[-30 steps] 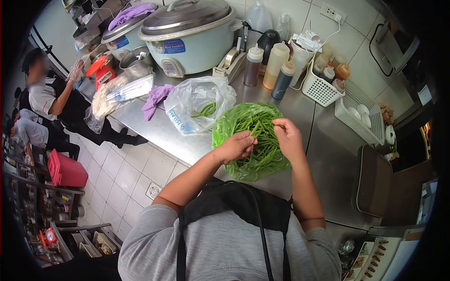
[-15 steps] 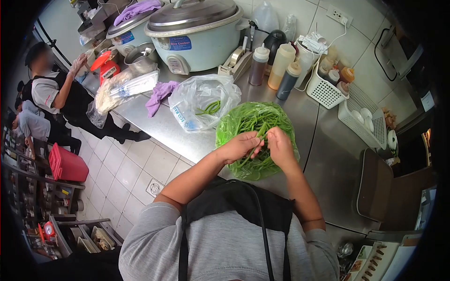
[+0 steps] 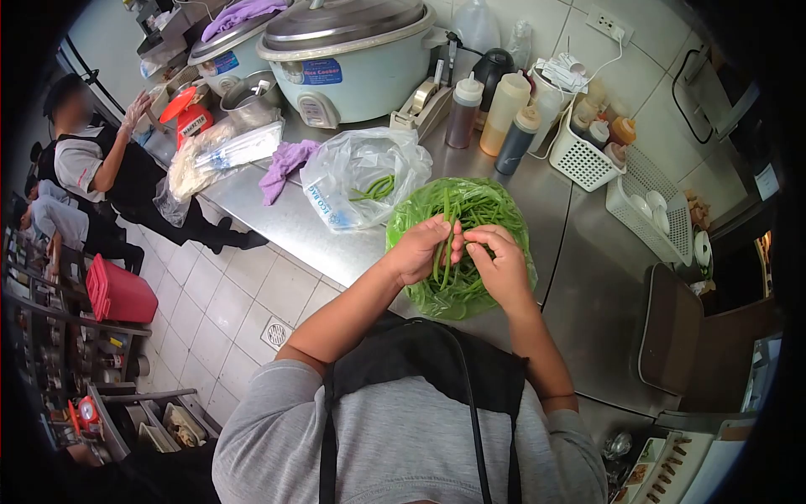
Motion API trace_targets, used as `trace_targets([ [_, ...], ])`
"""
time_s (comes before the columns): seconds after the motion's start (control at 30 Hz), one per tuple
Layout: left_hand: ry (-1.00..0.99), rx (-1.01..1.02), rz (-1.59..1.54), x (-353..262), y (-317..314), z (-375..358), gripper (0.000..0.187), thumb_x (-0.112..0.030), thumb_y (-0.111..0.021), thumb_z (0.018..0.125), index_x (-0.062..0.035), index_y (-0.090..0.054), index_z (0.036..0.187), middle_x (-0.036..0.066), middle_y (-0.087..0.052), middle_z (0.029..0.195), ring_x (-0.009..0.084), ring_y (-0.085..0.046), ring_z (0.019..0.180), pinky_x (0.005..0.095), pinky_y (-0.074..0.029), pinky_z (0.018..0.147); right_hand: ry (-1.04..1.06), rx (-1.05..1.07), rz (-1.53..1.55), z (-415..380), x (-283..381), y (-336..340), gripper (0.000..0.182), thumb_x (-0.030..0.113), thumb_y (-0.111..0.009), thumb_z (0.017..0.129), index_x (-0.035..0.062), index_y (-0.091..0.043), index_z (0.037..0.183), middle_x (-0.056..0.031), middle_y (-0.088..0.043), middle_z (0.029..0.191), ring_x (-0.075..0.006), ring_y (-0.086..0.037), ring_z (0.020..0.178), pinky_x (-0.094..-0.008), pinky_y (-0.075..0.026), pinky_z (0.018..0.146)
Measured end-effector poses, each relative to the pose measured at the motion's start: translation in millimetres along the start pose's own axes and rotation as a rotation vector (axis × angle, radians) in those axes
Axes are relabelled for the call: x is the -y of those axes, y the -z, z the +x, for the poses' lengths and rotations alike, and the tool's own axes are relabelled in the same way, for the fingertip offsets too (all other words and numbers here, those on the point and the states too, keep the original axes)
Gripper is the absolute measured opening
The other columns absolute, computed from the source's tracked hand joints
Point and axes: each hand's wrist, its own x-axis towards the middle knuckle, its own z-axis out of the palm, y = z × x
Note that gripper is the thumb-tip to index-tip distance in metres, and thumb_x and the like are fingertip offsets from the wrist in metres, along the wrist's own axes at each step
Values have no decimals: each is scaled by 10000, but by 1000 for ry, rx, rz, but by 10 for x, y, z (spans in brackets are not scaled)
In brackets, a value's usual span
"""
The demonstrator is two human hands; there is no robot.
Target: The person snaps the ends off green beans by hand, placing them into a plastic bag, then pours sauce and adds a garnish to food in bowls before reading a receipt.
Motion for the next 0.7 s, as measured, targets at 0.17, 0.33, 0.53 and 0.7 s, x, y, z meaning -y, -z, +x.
trace_targets([
  [0.17,-4,-35,-24,8,15,-57,153,-214,-417,865,-67,-456,856,33,-509,724,141,-501,638,256,-423,595,40,-45,-3,13,0,-137,49,2,-568,708,1,-565,757,-98,-562,761,-227,-549,702,-297,-438,636],
  [0.33,-11,-31,-159,-27,173,-245,142,-208,-416,861,-70,-450,875,48,-501,729,158,-504,632,257,-429,597,83,-62,-148,147,-52,-176,36,11,-570,700,4,-542,722,-113,-553,759,-255,-539,703,-310,-431,643],
  [0.53,-196,-236,-162,-433,686,-782,181,-265,-516,810,-95,-473,855,29,-496,718,170,-487,643,277,-404,611,-9,72,-839,175,-301,-150,146,141,-601,688,38,-568,785,-139,-512,1028,-312,-469,945,-441,-335,840],
  [0.7,-388,-378,-263,-795,1091,-1286,126,-215,-439,849,-91,-460,864,43,-496,723,169,-486,628,275,-418,598,69,33,-739,571,-41,-492,300,125,-584,687,68,-559,981,-153,-488,1056,-324,-469,949,-417,-353,839],
])
